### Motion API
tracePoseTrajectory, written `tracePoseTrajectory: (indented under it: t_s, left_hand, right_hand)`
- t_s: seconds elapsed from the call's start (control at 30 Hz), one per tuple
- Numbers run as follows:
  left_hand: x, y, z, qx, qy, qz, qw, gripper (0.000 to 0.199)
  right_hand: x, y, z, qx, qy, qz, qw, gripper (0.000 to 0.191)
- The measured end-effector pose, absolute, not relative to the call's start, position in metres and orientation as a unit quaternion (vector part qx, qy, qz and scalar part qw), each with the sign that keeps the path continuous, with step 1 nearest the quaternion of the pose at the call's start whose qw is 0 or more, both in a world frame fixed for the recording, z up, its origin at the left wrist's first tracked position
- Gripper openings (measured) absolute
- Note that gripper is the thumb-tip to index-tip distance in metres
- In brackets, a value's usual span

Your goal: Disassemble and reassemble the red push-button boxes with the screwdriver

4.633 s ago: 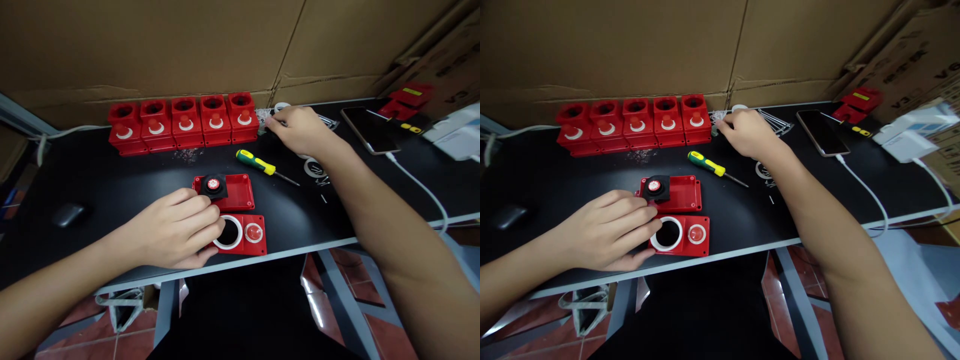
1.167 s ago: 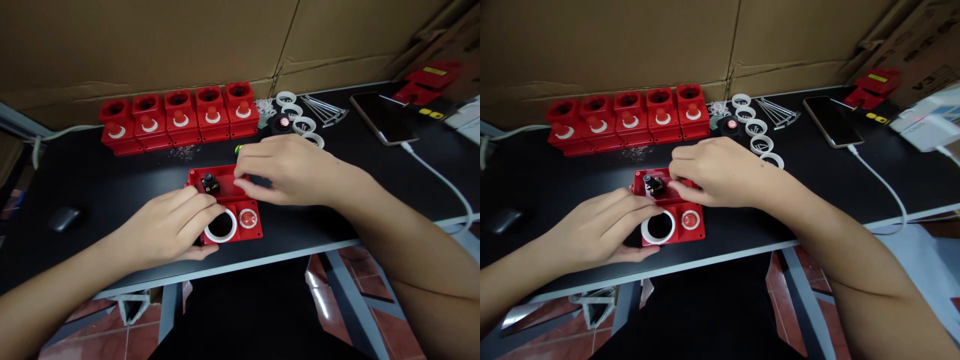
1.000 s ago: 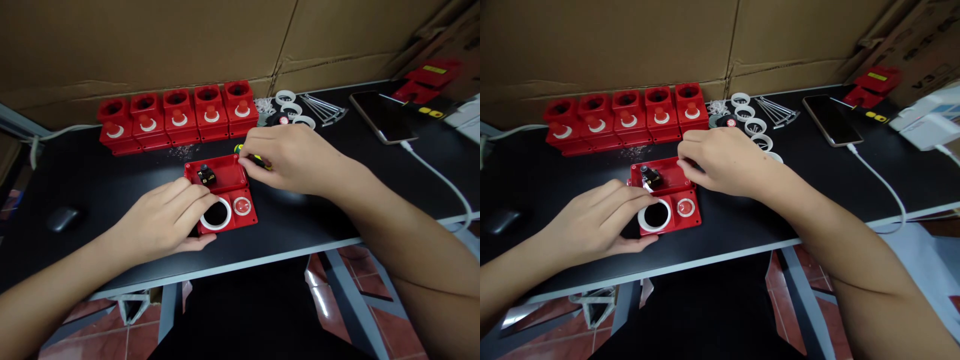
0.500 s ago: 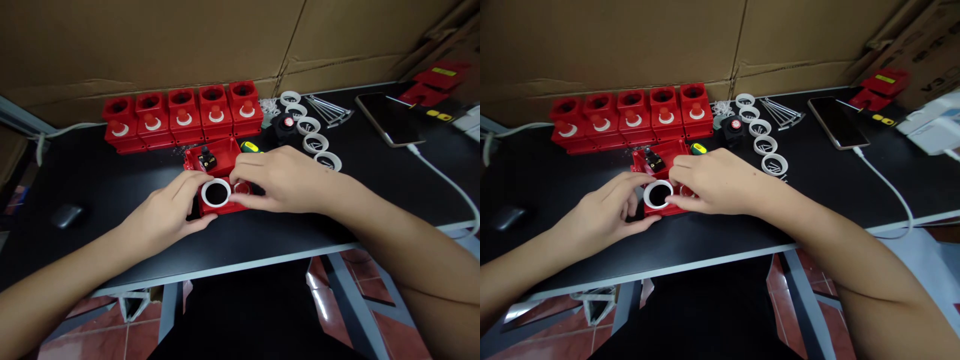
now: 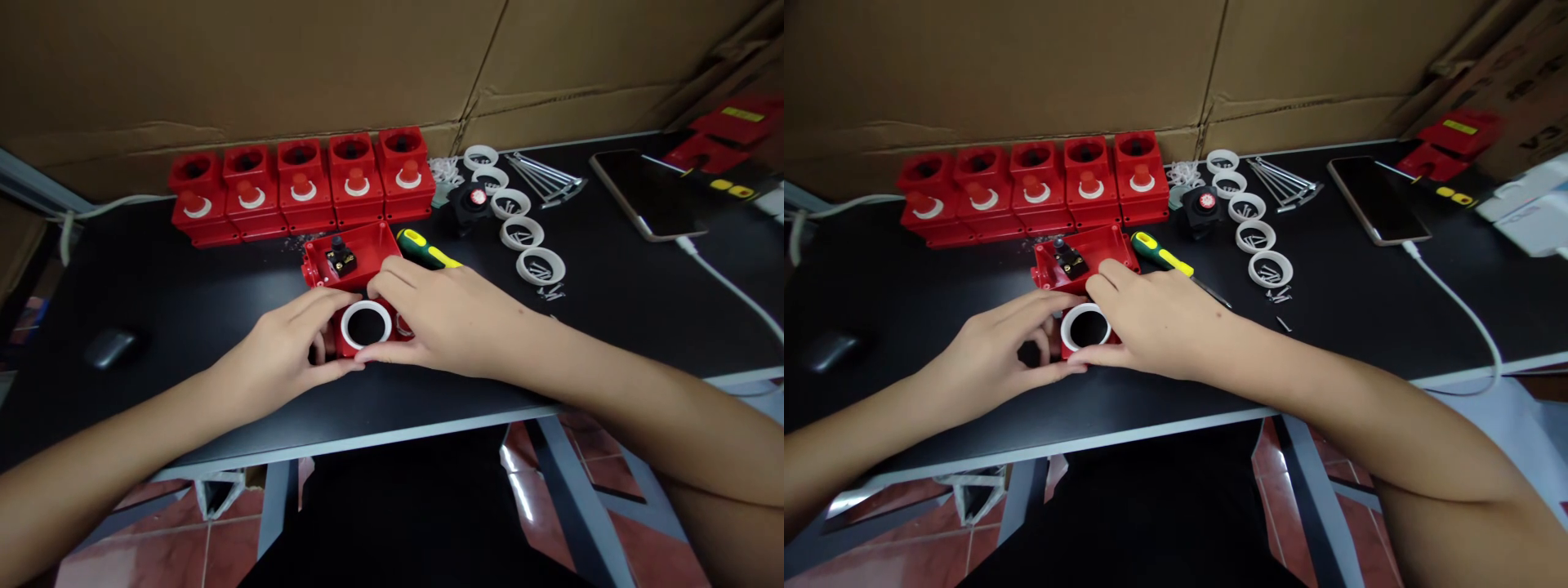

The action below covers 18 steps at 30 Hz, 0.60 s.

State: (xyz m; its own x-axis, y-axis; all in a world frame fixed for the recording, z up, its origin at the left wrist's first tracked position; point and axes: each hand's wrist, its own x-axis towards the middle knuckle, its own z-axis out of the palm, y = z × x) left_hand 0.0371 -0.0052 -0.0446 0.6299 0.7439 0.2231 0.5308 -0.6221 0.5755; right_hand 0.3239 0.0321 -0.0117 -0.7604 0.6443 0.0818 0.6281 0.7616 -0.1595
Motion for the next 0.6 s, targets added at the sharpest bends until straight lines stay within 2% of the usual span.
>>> tracePoseTrajectory:
  t_s: [0.1,0.27,0.4,0.6]
  left_hand:
    - [0.037,-0.005,-0.044,0.859,0.372,0.227,0.269,0.052]
    - [0.038,-0.007,-0.040,0.855,0.386,0.217,0.270,0.049]
    - [0.038,-0.007,-0.038,0.858,0.394,0.203,0.261,0.049]
    - [0.042,-0.007,-0.035,0.858,0.389,0.205,0.264,0.039]
  right_hand:
    - [0.318,0.029,-0.009,-0.363,-0.928,0.081,0.032,0.076]
    - [0.311,0.026,0.001,-0.413,-0.902,0.122,-0.034,0.070]
    - [0.311,0.027,0.001,-0.409,-0.903,0.133,-0.016,0.070]
    - [0.318,0.033,-0.004,-0.379,-0.907,0.180,0.041,0.059]
